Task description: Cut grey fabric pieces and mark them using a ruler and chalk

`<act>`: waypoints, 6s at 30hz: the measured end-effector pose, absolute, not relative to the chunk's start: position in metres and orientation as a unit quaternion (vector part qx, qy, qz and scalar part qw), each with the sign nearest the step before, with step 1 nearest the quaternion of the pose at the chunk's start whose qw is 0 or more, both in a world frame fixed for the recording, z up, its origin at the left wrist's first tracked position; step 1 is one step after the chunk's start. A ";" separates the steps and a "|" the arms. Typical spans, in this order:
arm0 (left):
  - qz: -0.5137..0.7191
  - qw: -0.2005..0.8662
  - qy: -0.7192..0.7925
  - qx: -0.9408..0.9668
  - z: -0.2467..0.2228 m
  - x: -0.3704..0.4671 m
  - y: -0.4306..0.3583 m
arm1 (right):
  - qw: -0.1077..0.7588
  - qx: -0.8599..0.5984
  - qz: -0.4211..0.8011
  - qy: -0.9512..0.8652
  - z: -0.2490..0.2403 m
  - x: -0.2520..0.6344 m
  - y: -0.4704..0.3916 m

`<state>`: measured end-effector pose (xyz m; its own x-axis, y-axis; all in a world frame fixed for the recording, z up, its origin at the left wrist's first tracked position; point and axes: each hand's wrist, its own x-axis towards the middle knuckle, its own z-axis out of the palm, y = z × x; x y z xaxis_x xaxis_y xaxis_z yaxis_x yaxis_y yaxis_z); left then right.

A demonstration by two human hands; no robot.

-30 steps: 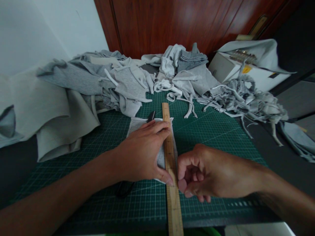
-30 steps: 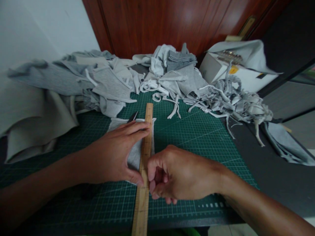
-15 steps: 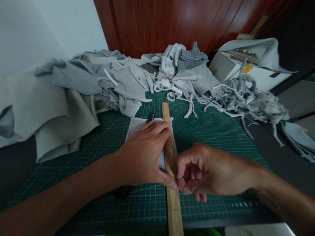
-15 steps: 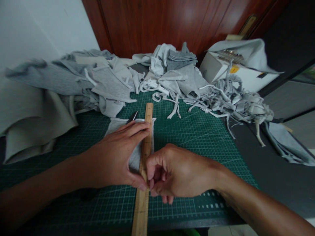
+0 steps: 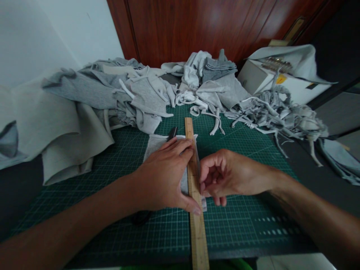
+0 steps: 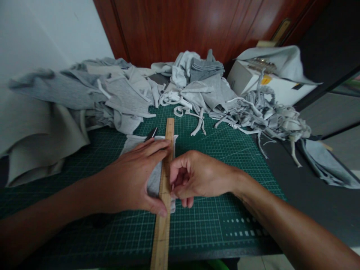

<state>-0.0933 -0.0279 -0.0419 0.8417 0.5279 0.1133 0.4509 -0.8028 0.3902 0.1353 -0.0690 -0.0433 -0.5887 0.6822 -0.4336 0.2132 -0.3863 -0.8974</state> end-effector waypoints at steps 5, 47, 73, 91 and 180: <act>0.116 0.180 0.260 0.942 -0.043 -0.094 -0.028 | 0.142 -0.410 0.730 -0.528 -0.042 0.135 -0.076; 0.106 0.174 0.252 0.946 -0.044 -0.094 -0.026 | 0.192 -0.387 0.648 -0.627 -0.044 0.159 0.039; 0.097 0.160 0.263 0.947 -0.044 -0.095 -0.027 | 0.229 -0.406 0.587 -0.662 -0.026 0.165 0.055; 0.102 0.163 0.260 0.946 -0.047 -0.098 -0.025 | 0.311 -0.463 0.537 -0.632 -0.041 0.162 0.077; 0.098 0.173 0.258 0.945 -0.045 -0.094 -0.026 | 0.289 -0.481 0.343 -0.754 -0.039 0.128 -0.034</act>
<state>-0.0936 -0.0259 -0.0453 0.8473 0.5224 0.0957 0.4544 -0.8064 0.3784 0.1277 -0.0344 -0.0394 -0.3709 0.9227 0.1054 0.5270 0.3025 -0.7942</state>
